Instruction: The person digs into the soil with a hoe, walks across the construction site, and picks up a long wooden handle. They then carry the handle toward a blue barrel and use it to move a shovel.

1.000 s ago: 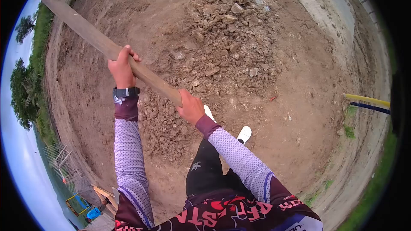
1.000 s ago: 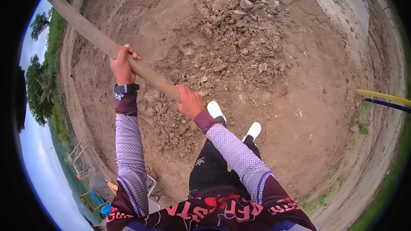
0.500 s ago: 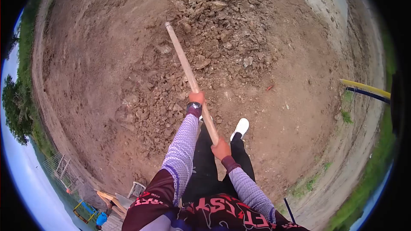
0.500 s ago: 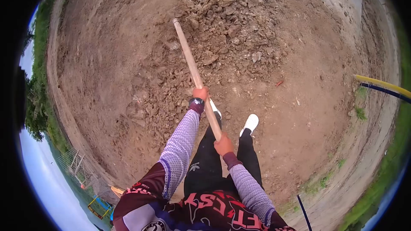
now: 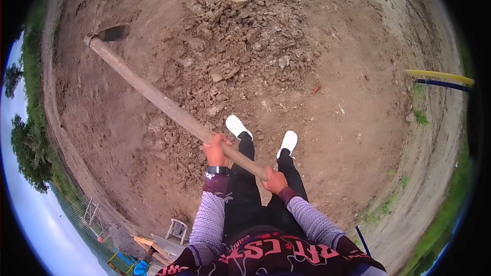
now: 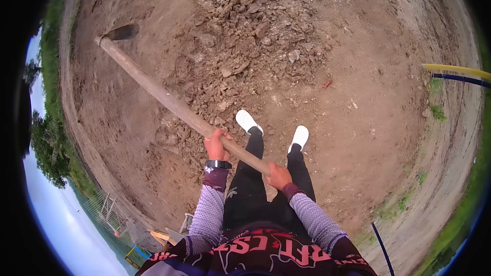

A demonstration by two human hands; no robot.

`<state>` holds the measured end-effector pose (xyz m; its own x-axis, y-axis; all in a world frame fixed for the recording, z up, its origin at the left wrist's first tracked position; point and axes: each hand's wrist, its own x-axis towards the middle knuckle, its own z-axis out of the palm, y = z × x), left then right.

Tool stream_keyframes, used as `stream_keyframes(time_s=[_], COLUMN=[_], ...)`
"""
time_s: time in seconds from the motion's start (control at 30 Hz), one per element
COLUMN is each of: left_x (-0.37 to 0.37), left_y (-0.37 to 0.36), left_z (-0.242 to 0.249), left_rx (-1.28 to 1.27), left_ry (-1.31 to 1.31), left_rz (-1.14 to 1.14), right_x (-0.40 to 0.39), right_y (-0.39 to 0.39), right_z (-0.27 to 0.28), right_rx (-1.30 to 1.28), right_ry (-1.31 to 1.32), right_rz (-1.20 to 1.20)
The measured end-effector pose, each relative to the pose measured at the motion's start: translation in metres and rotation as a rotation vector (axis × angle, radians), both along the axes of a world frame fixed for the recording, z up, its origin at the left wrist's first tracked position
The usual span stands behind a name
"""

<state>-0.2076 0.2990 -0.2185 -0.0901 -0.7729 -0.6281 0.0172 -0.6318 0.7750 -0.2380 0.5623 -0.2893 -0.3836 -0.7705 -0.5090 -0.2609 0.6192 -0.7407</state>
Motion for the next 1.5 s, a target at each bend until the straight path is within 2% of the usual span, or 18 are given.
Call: stream_keyframes(time_s=[0.1,0.23,0.3,0.37,0.43,0.5,0.57,0.63,0.67,0.7,0.77,0.83,0.93,1.07,1.2,1.3,1.43,1.5], left_x=[-0.001,0.004,0.018,0.019,0.026,0.028,0.041,0.055,0.087,0.076,0.053,0.058,0.068,0.075,0.054,0.055,0.055,0.054], left_y=[-0.117,-0.278,-0.355,-0.397,-0.42,-0.405,-0.355,-0.232,-0.165,-0.106,-0.049,0.005,0.063,0.086,0.028,-0.072,-0.253,-0.322], left_z=[0.125,0.308,0.362,0.376,0.332,0.227,0.067,-0.084,-0.191,-0.193,-0.178,-0.172,-0.165,-0.145,-0.041,0.065,0.245,0.311], left_rx=[-0.412,-0.942,-1.07,-1.082,-1.02,-0.911,-0.635,-0.221,-0.089,0.155,0.322,0.348,0.548,0.525,0.237,-0.157,-0.84,-0.995], left_ry=[0.041,0.014,-0.105,-0.163,-0.161,-0.171,-0.222,-0.311,-0.39,-0.26,-0.148,-0.215,-0.199,-0.146,-0.004,0.081,-0.086,-0.122], left_rz=[-0.034,-0.156,-0.147,-0.088,-0.062,-0.055,-0.026,-0.04,-0.123,-0.046,0.075,-0.02,0.065,0.121,0.232,0.147,0.002,-0.03], right_x=[-0.012,-0.02,-0.013,-0.006,0.007,0.021,0.03,0.039,0.05,0.048,0.013,0.0,0.011,-0.001,-0.006,-0.006,0.001,0.008], right_y=[-0.161,-0.354,-0.417,-0.457,-0.478,-0.452,-0.364,-0.234,-0.169,-0.12,-0.066,-0.013,0.041,0.058,0.025,-0.108,-0.319,-0.393], right_z=[0.043,0.192,0.239,0.245,0.217,0.14,0.056,0.014,0.008,-0.005,-0.012,0.003,0.033,0.037,0.009,0.029,0.148,0.198], right_rx=[-0.421,-0.747,-0.803,-0.826,-0.762,-0.611,-0.313,0.128,0.211,0.351,0.403,0.386,0.451,0.368,0.053,-0.17,-0.576,-0.682], right_ry=[0.046,-0.024,-0.037,-0.067,-0.076,-0.084,-0.152,-0.238,-0.237,-0.161,-0.053,-0.082,-0.075,-0.033,-0.003,-0.036,-0.089,-0.085], right_rz=[-0.012,0.028,0.046,0.051,0.034,0.004,0.021,0.068,0.055,0.102,0.184,0.232,0.255,0.283,0.262,0.247,0.229,0.207])
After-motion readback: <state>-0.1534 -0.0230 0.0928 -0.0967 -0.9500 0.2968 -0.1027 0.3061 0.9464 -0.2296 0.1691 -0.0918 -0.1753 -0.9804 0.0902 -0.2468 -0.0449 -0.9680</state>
